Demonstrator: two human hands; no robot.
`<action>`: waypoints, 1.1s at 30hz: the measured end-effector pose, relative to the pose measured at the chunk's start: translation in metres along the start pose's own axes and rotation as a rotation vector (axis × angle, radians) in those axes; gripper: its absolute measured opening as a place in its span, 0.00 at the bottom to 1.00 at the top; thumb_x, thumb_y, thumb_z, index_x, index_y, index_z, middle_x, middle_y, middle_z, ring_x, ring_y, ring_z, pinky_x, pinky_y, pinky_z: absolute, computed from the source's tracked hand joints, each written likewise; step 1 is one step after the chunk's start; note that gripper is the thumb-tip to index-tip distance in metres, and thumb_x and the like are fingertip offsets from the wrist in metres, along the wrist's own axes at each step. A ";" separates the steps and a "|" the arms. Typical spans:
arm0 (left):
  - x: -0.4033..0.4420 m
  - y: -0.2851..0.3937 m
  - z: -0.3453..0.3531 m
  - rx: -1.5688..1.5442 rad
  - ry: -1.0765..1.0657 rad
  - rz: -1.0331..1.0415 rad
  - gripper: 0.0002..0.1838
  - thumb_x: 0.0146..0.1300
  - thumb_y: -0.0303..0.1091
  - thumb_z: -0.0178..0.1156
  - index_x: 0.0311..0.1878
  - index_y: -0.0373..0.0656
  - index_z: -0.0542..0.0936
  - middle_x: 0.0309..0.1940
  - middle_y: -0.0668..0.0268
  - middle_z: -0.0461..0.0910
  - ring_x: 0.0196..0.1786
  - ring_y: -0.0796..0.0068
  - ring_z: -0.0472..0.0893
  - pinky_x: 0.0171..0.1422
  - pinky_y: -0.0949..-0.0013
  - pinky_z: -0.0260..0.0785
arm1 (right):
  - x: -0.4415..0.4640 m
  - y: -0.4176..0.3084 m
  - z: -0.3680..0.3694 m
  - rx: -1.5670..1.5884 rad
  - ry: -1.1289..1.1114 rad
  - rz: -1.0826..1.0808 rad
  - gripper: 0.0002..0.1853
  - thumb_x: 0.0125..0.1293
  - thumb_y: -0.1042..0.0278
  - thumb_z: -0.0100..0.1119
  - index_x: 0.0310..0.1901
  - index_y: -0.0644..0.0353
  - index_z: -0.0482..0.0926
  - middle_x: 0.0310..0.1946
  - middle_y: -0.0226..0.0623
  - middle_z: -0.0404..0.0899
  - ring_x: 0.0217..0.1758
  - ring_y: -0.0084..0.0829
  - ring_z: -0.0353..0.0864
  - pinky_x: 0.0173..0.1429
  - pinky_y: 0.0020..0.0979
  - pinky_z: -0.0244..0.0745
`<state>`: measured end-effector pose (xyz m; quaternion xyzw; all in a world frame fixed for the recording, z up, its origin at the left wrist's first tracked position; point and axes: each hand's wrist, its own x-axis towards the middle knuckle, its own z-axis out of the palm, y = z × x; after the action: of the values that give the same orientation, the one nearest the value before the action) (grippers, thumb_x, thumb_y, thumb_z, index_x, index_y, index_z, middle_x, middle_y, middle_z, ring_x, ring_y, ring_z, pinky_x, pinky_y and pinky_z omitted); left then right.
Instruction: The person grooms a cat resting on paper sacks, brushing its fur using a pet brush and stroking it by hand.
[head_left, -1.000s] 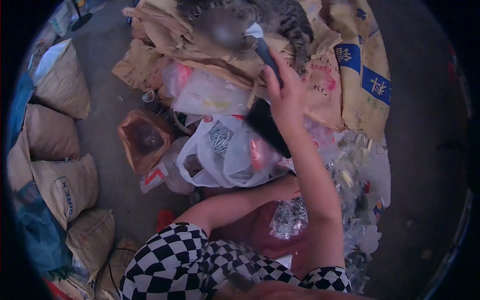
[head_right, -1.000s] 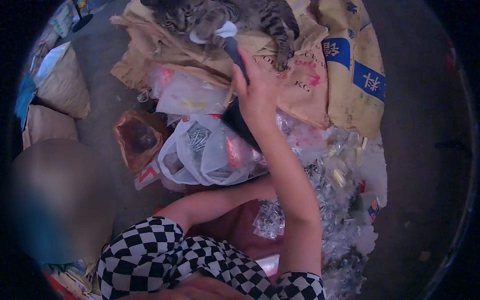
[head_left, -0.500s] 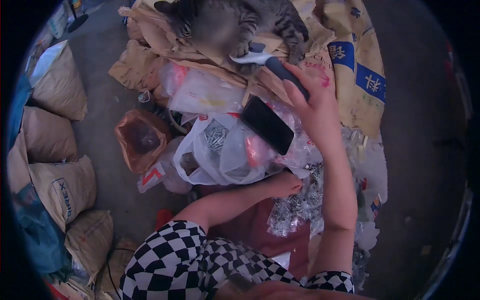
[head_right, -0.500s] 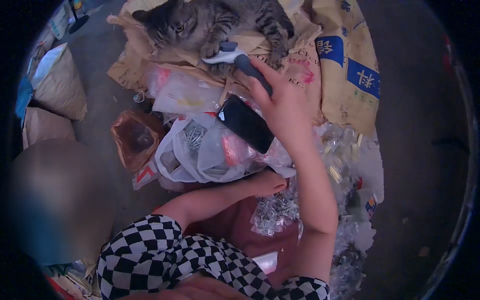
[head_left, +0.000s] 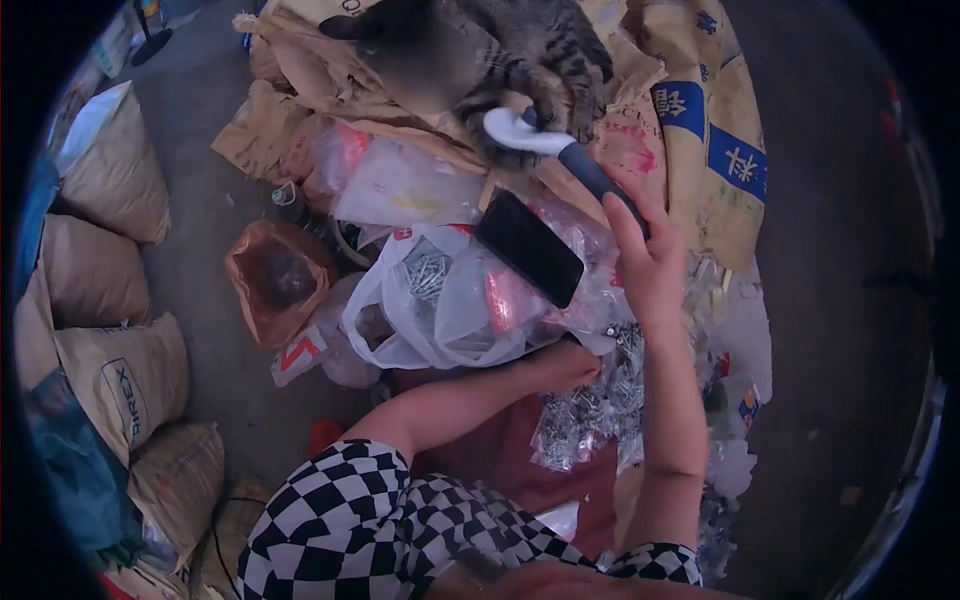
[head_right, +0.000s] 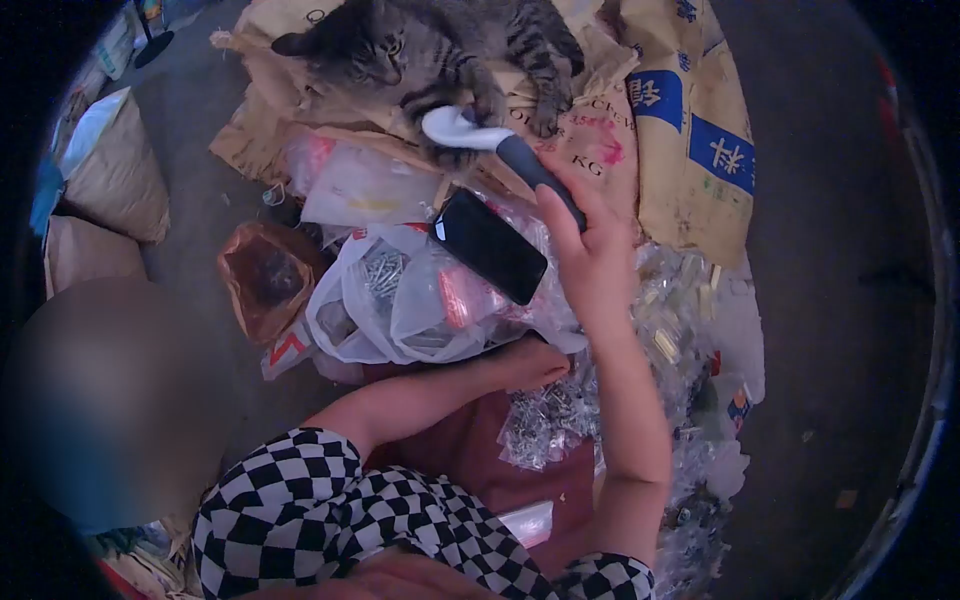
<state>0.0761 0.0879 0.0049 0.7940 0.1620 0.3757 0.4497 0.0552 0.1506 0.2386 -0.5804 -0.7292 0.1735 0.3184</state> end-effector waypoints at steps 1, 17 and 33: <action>0.000 -0.001 0.000 0.000 0.001 0.000 0.08 0.60 0.36 0.57 0.31 0.43 0.79 0.26 0.57 0.80 0.31 0.55 0.81 0.38 0.54 0.72 | 0.000 0.000 0.007 0.042 0.063 -0.018 0.17 0.69 0.67 0.58 0.58 0.59 0.78 0.49 0.39 0.83 0.50 0.26 0.80 0.56 0.28 0.71; 0.013 -0.062 0.076 -0.009 0.290 0.147 0.10 0.58 0.38 0.58 0.33 0.40 0.79 0.27 0.52 0.80 0.29 0.51 0.81 0.36 0.52 0.72 | 0.063 -0.001 0.086 -0.233 0.175 -0.430 0.18 0.64 0.65 0.60 0.56 0.54 0.78 0.36 0.47 0.81 0.41 0.48 0.81 0.45 0.42 0.75; 0.002 -0.007 0.006 0.100 -0.011 0.008 0.10 0.61 0.39 0.55 0.30 0.45 0.80 0.26 0.56 0.80 0.31 0.55 0.81 0.36 0.53 0.72 | 0.006 -0.038 -0.010 -0.195 -0.087 -0.252 0.17 0.65 0.67 0.60 0.55 0.59 0.79 0.42 0.51 0.83 0.42 0.42 0.85 0.48 0.35 0.76</action>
<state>0.0825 0.0889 -0.0017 0.8180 0.1751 0.3646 0.4090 0.0333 0.1448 0.2716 -0.5043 -0.8228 0.0856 0.2478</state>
